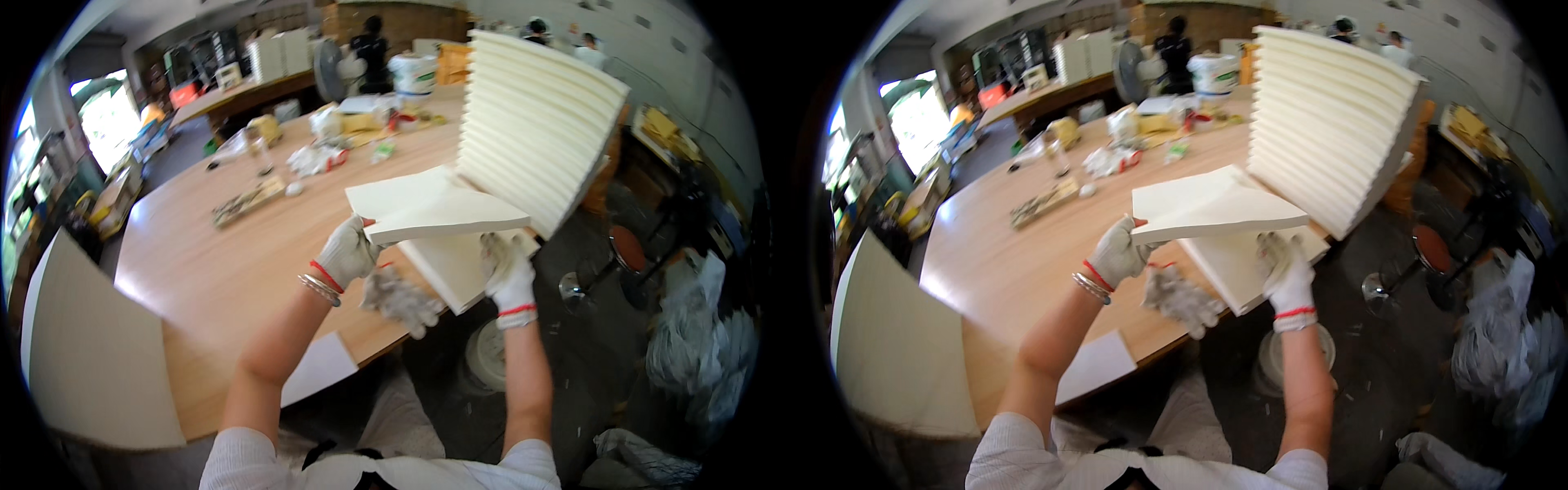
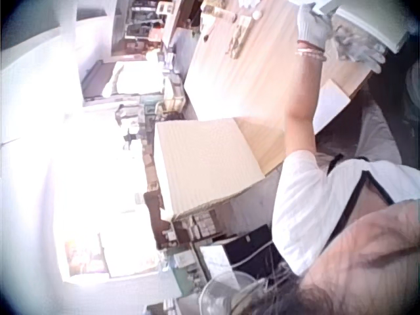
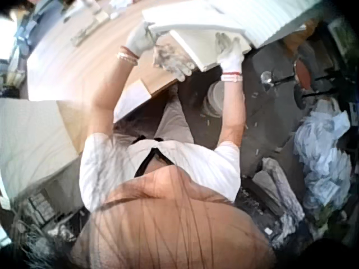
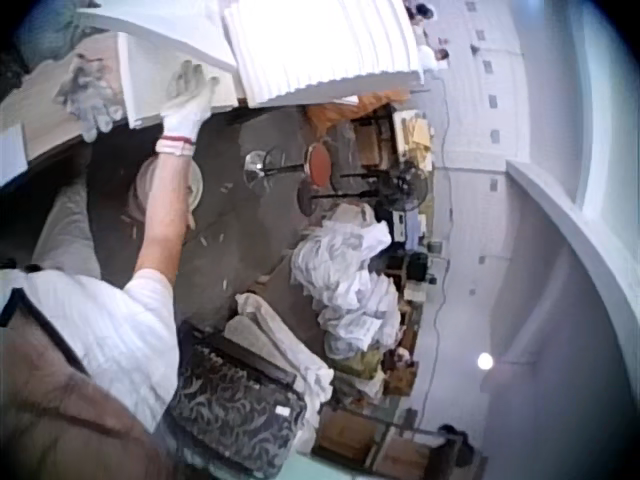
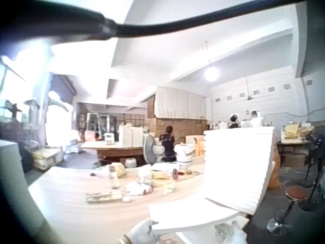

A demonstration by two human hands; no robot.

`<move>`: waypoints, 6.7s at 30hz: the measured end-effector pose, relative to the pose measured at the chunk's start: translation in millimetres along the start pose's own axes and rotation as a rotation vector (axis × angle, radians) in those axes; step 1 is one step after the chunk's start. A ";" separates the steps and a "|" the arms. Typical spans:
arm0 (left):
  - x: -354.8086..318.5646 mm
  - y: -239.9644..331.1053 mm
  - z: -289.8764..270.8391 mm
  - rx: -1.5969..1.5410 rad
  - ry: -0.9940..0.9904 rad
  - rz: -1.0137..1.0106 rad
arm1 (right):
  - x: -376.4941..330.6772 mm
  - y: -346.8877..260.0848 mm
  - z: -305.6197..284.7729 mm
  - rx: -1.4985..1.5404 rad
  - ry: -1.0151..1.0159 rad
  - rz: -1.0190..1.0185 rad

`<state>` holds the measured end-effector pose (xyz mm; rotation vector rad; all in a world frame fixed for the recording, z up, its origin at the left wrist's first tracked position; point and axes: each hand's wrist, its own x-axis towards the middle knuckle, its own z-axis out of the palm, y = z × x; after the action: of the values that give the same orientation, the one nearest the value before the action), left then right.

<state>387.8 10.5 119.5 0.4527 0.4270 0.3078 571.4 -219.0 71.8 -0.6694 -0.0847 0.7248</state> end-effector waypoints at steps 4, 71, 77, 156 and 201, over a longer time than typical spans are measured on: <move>-113.6 36.8 -73.1 0.292 0.302 0.079 | -29.3 34.1 81.0 -0.275 -0.141 0.170; -300.8 -28.0 -187.3 2.236 0.435 0.541 | -53.0 226.1 91.7 -1.354 -1.326 -0.202; -297.8 -27.5 -216.9 2.287 0.528 0.693 | -39.6 210.3 91.8 -1.211 -1.241 0.161; -269.4 -46.2 -202.8 -0.316 0.677 0.285 | 35.9 300.6 125.8 -0.674 -0.535 0.708; -588.2 105.2 -103.8 1.425 1.667 2.286 | -208.1 301.9 343.8 -0.671 -1.475 0.279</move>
<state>-190.0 -84.2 277.6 -1.2857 -1.0454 -1.8278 136.1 -0.6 196.0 -0.6434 -1.6696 1.3579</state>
